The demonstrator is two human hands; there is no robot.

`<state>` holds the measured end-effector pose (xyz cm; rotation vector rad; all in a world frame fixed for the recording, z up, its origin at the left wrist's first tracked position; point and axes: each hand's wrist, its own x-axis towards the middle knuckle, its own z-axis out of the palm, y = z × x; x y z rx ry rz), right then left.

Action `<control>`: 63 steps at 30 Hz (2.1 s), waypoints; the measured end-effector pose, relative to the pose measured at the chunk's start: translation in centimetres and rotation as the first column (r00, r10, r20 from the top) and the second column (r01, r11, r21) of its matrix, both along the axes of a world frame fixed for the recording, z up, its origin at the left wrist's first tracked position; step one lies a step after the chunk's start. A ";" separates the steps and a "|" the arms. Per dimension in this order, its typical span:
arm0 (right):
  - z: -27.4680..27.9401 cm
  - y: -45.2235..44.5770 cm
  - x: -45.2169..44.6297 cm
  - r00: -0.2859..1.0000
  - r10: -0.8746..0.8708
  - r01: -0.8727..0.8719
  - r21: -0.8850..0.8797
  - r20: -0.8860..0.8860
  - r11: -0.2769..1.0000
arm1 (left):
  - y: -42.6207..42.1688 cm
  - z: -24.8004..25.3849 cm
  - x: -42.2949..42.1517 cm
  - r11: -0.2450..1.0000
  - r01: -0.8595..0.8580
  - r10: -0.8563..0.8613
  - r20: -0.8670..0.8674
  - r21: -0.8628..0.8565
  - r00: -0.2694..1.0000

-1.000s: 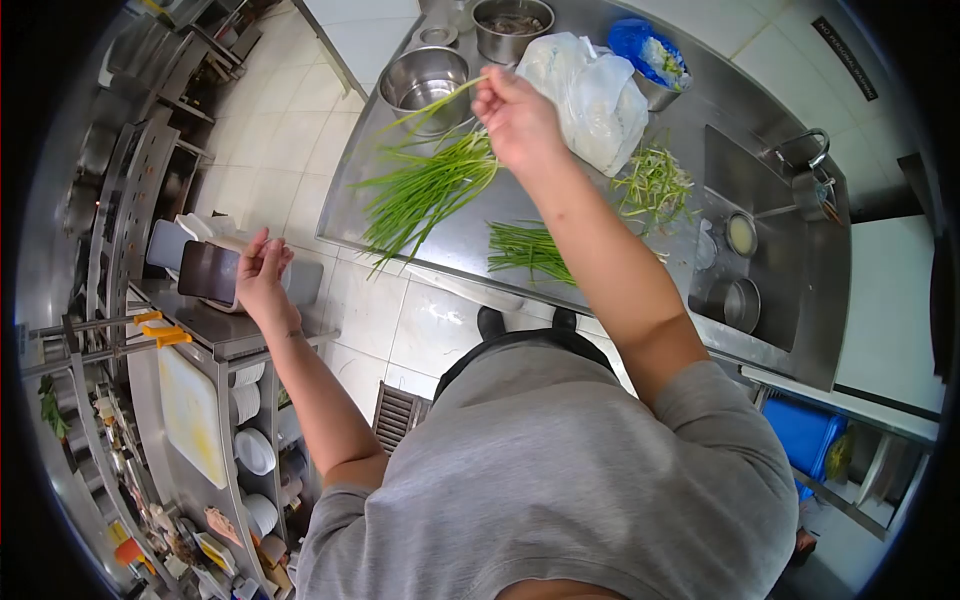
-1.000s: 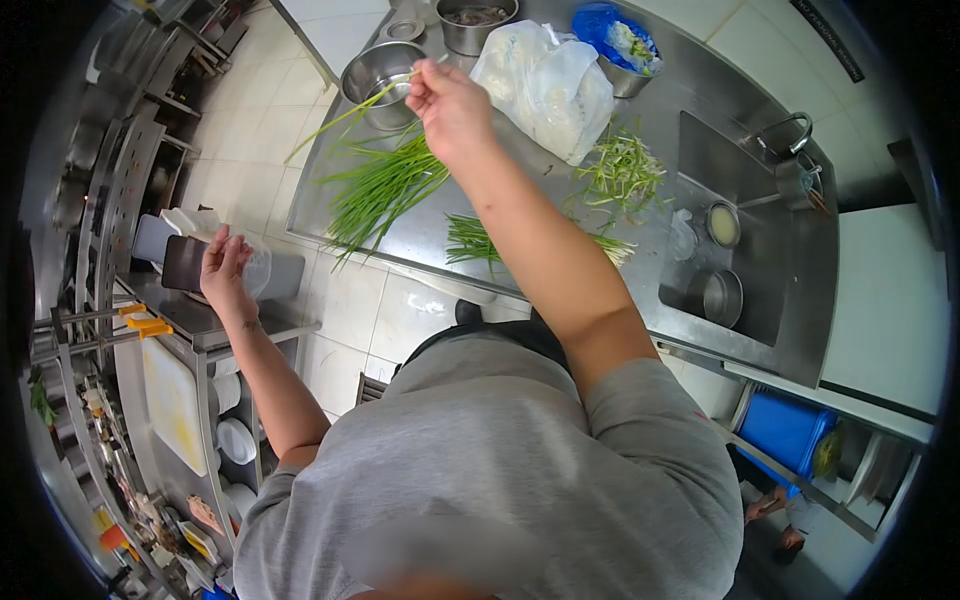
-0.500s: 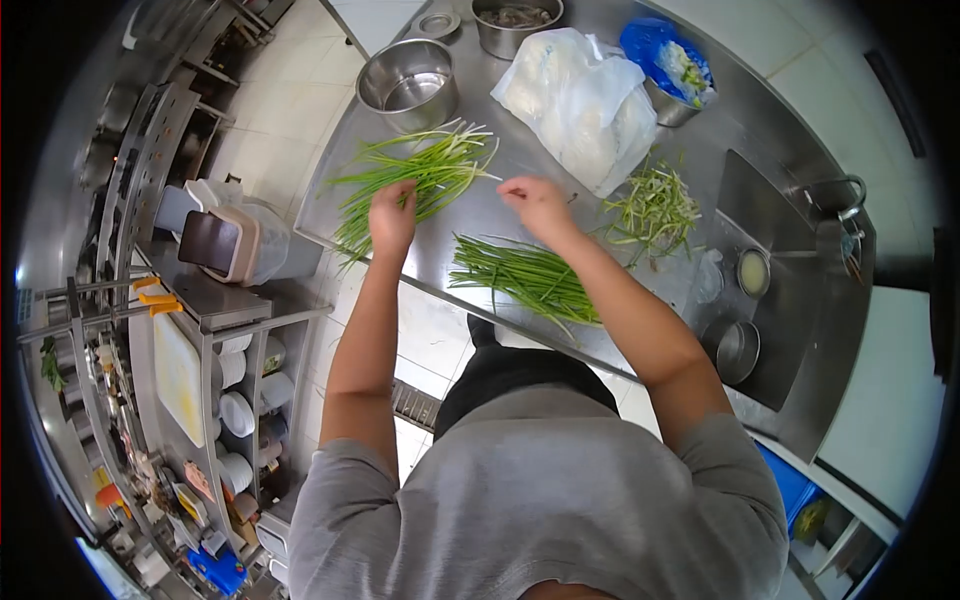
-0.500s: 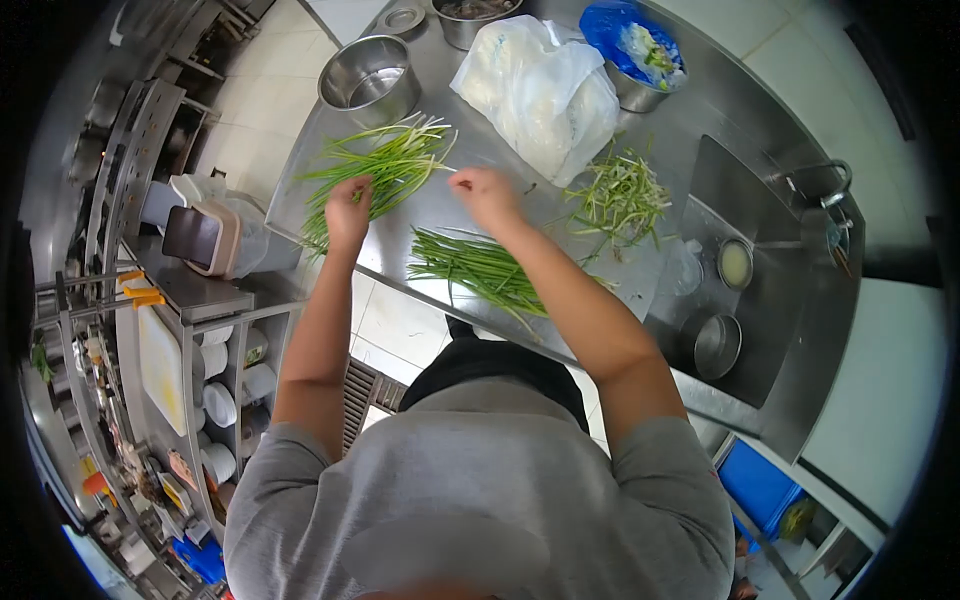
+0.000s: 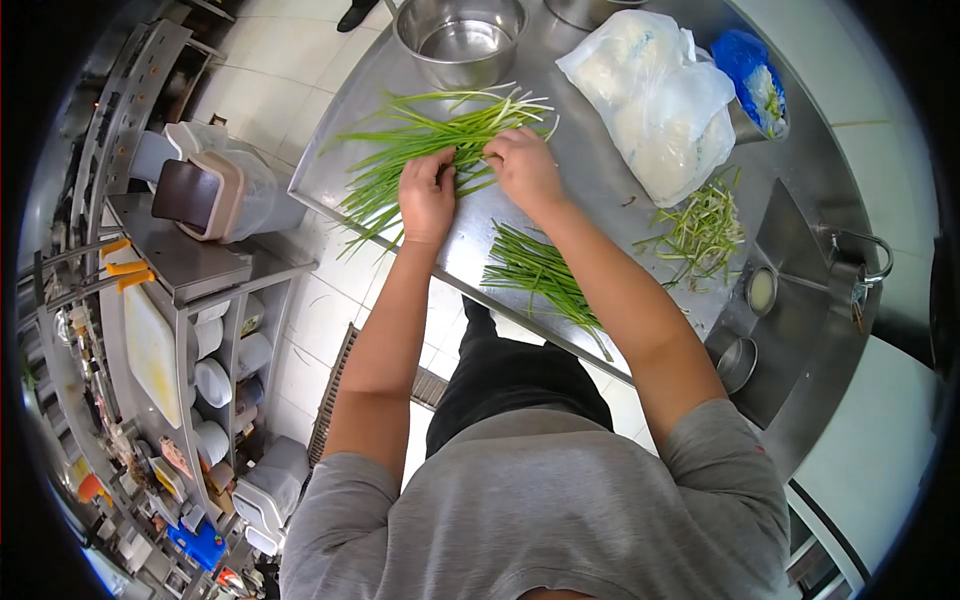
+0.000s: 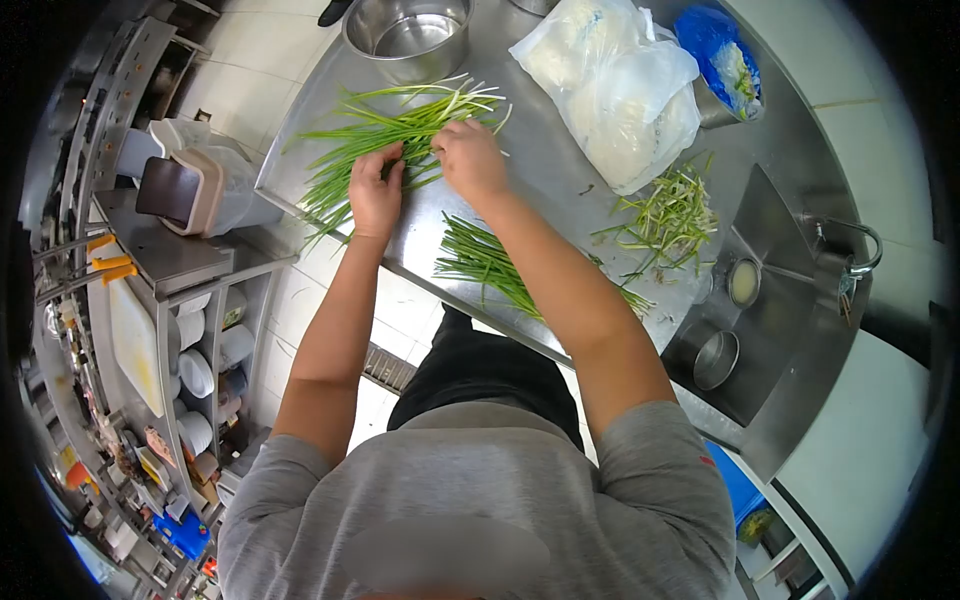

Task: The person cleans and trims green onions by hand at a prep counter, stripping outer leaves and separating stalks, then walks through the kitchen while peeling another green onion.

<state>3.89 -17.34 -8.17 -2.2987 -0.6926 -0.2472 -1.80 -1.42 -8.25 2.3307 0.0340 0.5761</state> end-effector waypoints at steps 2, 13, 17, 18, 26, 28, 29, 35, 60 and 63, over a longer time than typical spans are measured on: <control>0.3 0.2 0.2 1.000 0.018 -0.017 -0.074 0.012 0.997 | 0.3 0.0 0.4 1.000 0.018 -0.018 -0.017 -0.009 1.000; 0.1 1.3 0.4 0.995 -0.066 0.073 0.099 -0.075 0.992 | 1.3 -0.1 1.7 0.994 0.055 -0.064 -0.105 -0.091 0.992; 1.1 0.3 0.0 0.938 -0.076 0.149 0.194 -0.339 0.970 | 1.4 0.0 1.6 0.993 0.084 -0.090 -0.075 -0.087 0.993; 1.1 0.1 -0.2 0.918 -0.071 0.162 0.205 -0.391 0.965 | 1.5 0.0 1.5 0.991 0.087 -0.095 -0.081 -0.101 0.992; 2.3 -1.7 -1.2 0.777 0.006 0.480 0.599 -0.629 0.641 | 1.8 0.0 1.3 0.987 0.143 -0.146 -0.025 -0.078 0.989; 4.6 -2.1 -1.2 0.731 0.077 0.557 0.658 -0.678 0.506 | 1.8 0.1 1.3 0.984 0.161 -0.163 -0.020 -0.072 0.986; 4.7 -2.4 -1.2 0.726 0.092 0.559 0.662 -0.682 0.499 | 1.8 0.1 1.3 0.983 0.168 -0.170 -0.024 -0.068 0.985; 6.0 -4.3 -0.5 0.734 0.248 0.578 0.773 -0.633 0.261 | 2.0 -0.2 1.3 0.981 0.192 -0.193 -0.020 -0.039 0.981; 15.4 -29.7 -13.9 0.856 0.127 0.492 0.865 -0.501 0.101 | -0.3 0.0 -0.2 0.956 0.136 -0.124 -0.062 0.261 0.990; 15.5 -36.5 -15.5 0.886 0.062 0.458 0.888 -0.460 0.051 | 1.3 2.6 0.0 0.973 -0.072 0.078 -0.021 0.218 0.997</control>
